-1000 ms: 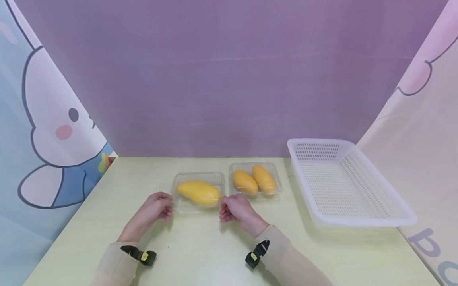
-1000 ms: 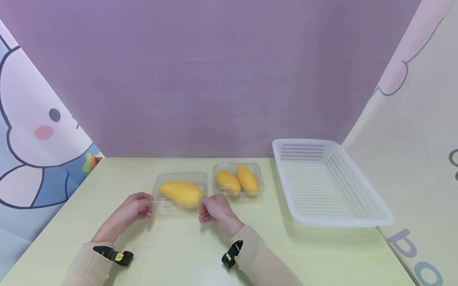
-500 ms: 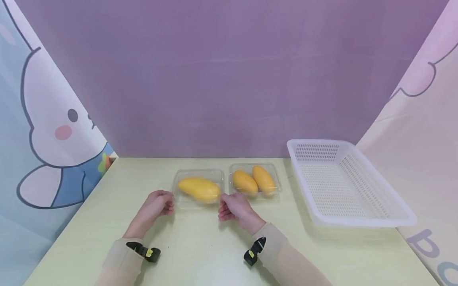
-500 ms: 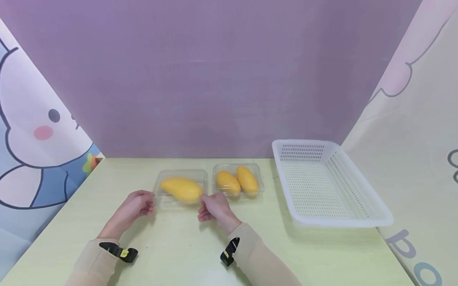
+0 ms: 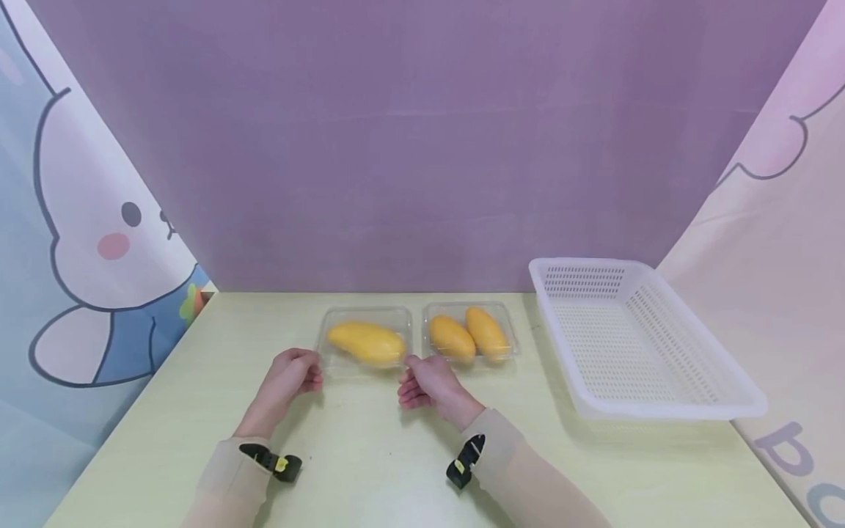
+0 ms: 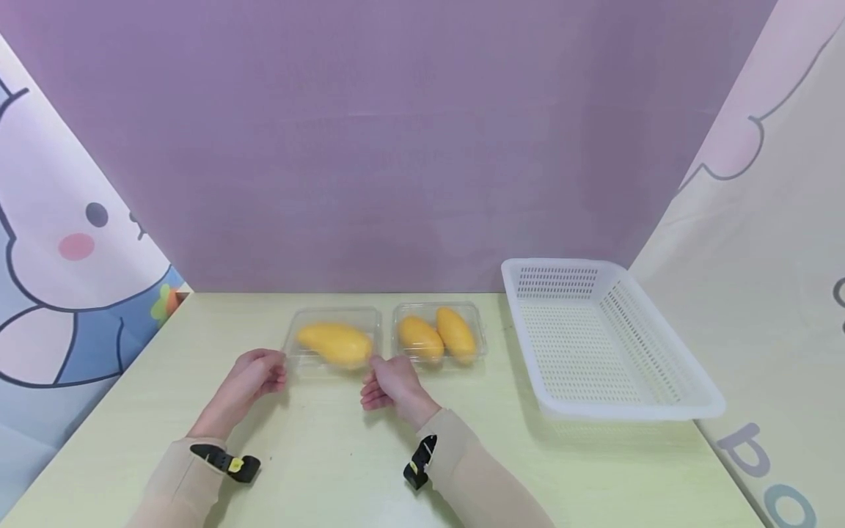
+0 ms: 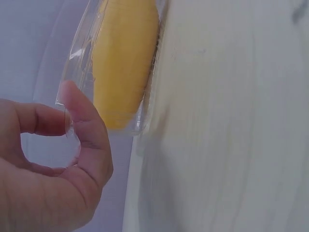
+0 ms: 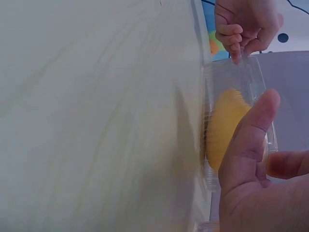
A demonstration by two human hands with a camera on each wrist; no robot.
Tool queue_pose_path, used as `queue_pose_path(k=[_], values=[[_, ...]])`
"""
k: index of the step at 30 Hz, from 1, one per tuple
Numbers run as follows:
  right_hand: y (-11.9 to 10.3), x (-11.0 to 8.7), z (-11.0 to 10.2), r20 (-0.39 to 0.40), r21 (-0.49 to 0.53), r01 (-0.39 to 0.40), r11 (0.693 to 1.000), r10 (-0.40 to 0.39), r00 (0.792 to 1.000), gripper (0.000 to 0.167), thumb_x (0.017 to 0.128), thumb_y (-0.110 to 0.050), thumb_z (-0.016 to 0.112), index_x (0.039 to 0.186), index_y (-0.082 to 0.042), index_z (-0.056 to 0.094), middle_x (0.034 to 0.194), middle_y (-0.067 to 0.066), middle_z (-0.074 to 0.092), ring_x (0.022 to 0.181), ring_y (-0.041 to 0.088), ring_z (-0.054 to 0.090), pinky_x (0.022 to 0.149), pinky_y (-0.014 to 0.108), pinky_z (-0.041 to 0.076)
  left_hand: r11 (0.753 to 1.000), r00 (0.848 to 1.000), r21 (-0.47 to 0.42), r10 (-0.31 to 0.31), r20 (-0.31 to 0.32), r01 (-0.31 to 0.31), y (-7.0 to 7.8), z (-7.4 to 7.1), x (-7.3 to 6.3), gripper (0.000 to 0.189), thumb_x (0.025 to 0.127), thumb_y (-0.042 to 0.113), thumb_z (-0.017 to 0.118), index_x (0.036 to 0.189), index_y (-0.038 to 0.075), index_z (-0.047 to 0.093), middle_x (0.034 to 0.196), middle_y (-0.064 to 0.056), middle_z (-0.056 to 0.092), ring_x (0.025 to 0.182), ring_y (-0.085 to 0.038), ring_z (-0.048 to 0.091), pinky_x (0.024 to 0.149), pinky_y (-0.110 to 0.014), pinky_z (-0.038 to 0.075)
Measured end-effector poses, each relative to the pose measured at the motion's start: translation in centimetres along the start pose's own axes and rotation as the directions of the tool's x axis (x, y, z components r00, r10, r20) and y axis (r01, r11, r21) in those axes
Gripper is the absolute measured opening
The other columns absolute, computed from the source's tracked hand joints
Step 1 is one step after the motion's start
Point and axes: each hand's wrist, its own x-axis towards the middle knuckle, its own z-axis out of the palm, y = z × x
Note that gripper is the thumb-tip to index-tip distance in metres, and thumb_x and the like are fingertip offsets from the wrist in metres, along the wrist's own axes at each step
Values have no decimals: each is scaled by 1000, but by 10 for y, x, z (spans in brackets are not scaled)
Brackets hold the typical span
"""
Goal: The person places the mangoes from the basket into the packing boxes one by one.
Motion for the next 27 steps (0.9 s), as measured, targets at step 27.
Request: queue_pose_path(k=[27], values=[[-5, -22, -30, 44, -180, 138, 974, -132, 990, 46, 107, -36, 48, 88, 3, 62, 68, 6, 63, 55, 15, 61, 58, 35, 61, 827, 899, 536, 353, -258, -171, 18, 7, -17, 41, 101, 25, 48, 128, -6, 51, 114, -24, 57, 97, -40, 59, 84, -54, 45]])
